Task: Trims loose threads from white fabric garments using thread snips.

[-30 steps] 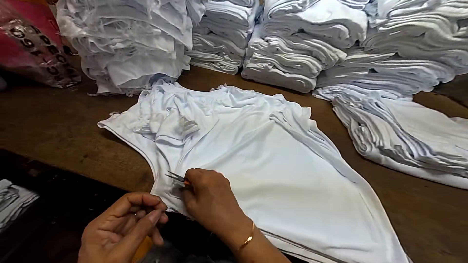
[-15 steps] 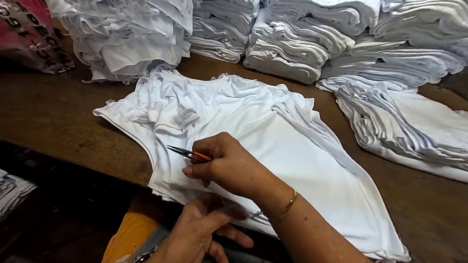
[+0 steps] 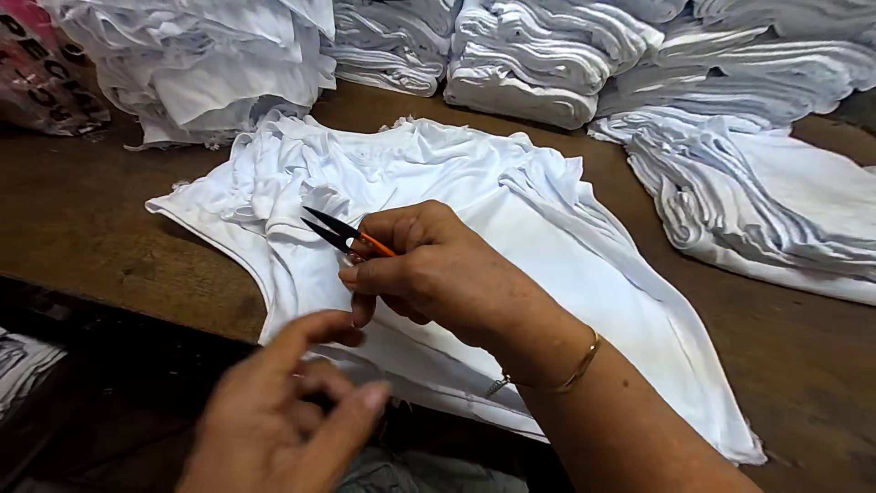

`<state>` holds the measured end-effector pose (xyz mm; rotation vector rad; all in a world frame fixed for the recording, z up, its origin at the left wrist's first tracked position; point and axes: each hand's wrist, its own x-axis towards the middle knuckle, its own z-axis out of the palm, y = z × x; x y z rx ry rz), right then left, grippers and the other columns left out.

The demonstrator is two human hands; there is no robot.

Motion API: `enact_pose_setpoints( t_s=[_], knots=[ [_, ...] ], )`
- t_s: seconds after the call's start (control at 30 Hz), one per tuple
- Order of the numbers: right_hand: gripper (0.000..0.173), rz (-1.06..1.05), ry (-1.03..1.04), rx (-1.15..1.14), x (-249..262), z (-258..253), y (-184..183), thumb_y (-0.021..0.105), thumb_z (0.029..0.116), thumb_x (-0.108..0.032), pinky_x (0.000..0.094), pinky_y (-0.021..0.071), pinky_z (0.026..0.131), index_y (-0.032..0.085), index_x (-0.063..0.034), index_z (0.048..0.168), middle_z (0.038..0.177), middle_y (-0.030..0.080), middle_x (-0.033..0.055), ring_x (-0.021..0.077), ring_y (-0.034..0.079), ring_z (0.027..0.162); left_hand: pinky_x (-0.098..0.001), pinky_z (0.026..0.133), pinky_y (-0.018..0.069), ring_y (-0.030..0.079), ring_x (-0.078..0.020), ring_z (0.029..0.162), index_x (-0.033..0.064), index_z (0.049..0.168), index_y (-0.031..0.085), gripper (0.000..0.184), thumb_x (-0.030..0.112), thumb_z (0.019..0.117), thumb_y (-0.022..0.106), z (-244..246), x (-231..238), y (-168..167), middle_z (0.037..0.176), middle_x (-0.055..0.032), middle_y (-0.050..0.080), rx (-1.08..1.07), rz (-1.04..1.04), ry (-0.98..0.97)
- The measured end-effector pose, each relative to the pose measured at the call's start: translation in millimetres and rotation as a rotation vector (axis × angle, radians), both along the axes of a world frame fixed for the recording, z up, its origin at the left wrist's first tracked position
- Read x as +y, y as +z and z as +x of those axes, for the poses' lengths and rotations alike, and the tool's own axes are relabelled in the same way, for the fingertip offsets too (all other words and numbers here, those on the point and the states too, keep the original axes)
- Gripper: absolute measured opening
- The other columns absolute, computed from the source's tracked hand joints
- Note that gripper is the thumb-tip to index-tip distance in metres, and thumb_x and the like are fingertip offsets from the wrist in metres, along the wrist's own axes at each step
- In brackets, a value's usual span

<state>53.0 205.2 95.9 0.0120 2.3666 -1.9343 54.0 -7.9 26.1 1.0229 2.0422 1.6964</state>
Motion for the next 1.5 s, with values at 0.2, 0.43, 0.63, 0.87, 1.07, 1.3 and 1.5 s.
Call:
enact_pose_setpoints(
  t_s=[0.2, 0.43, 0.63, 0.87, 1.07, 1.3, 1.5],
  knots=[
    [0.016, 0.103, 0.018, -0.081, -11.9, 4.5, -6.2, 0.056, 0.1037, -0.007, 0.0202, 0.0315, 0.038, 0.06, -0.0029, 0.089, 0.07, 0.07, 0.0086, 0.0081, 0.046, 0.04, -0.0331, 0.048, 0.0592, 0.075, -0.0223, 0.073, 0.0025, 0.106, 0.065, 0.025, 0.025, 0.1067, 0.055, 27.6, 73.1, -42.7, 0.095, -0.0142, 0.075, -1.083, 0.131, -0.37],
    [0.04, 0.368, -0.114, 0.013, 22.0, 91.5, -44.1, 0.044, 0.108, -0.048, 0.0239, 0.0389, 0.047, 0.071, -0.0218, 0.093, 0.065, 0.056, -0.006, 0.0068, 0.049, 0.052, -0.0198, 0.042, 0.0417, 0.043, -0.0041, 0.046, 0.0081, 0.098, 0.066, 0.027, 0.024, 0.1095, 0.047, 29.3, 67.0, -58.4, 0.06, 0.0062, 0.045, -1.092, 0.038, -0.325],
    [0.044, 0.061, -0.222, -0.207, 48.0, 190.8, -97.4, 0.037, 0.1122, -0.024, 0.024, 0.0378, 0.049, 0.075, 0.0001, 0.11, 0.072, 0.063, -0.0004, 0.0046, 0.045, 0.054, -0.022, 0.041, 0.0425, 0.046, -0.006, 0.045, 0.004, 0.106, 0.069, 0.031, 0.021, 0.1103, 0.043, 43.1, 43.3, -77.9, 0.06, 0.004, 0.048, -0.963, 0.042, -0.368],
    [0.04, -0.089, -0.313, -0.199, 24.3, 182.4, -127.2, 0.044, 0.1103, -0.023, 0.0218, 0.0305, 0.045, 0.075, -0.0023, 0.096, 0.062, 0.053, -0.0034, 0.003, 0.038, 0.049, -0.0213, 0.041, 0.0418, 0.046, -0.0058, 0.046, 0.0038, 0.105, 0.069, 0.03, 0.019, 0.1101, 0.044, 44.8, 41.6, -75.1, 0.061, 0.0039, 0.048, -0.929, 0.052, -0.369],
    [0.038, -0.023, -0.312, -0.215, 23.3, 170.7, -127.0, 0.049, 0.1093, -0.028, 0.0223, 0.0299, 0.044, 0.075, -0.0065, 0.09, 0.059, 0.05, -0.0039, 0.0036, 0.037, 0.047, -0.0214, 0.042, 0.0422, 0.046, -0.006, 0.047, 0.0038, 0.105, 0.069, 0.03, 0.02, 0.1102, 0.043, 44.6, 40.0, -76.1, 0.061, 0.0039, 0.048, -0.951, 0.063, -0.374],
    [0.039, 0.1, -0.35, -0.169, 16.7, 167.2, -129.8, 0.052, 0.1078, -0.029, 0.0236, 0.0323, 0.045, 0.072, -0.0081, 0.082, 0.059, 0.053, -0.0033, 0.0048, 0.041, 0.048, -0.0215, 0.042, 0.0427, 0.046, -0.0061, 0.047, 0.0041, 0.104, 0.069, 0.029, 0.02, 0.1099, 0.045, 42.7, 38.6, -79.5, 0.061, 0.0038, 0.048, -0.938, 0.063, -0.419],
    [0.037, 0.503, -0.375, 0.07, 5.3, 146.0, -82.3, 0.063, 0.1015, -0.044, 0.026, 0.042, 0.049, 0.072, -0.0089, 0.098, 0.066, 0.057, -0.0034, 0.0056, 0.05, 0.054, -0.0305, 0.054, 0.0496, 0.057, -0.0126, 0.057, 0.0033, 0.098, 0.072, 0.033, 0.023, 0.1093, 0.047, 47.6, 26.3, -105.2, 0.069, -0.005, 0.062, -0.218, -0.247, -0.583]
  ],
)
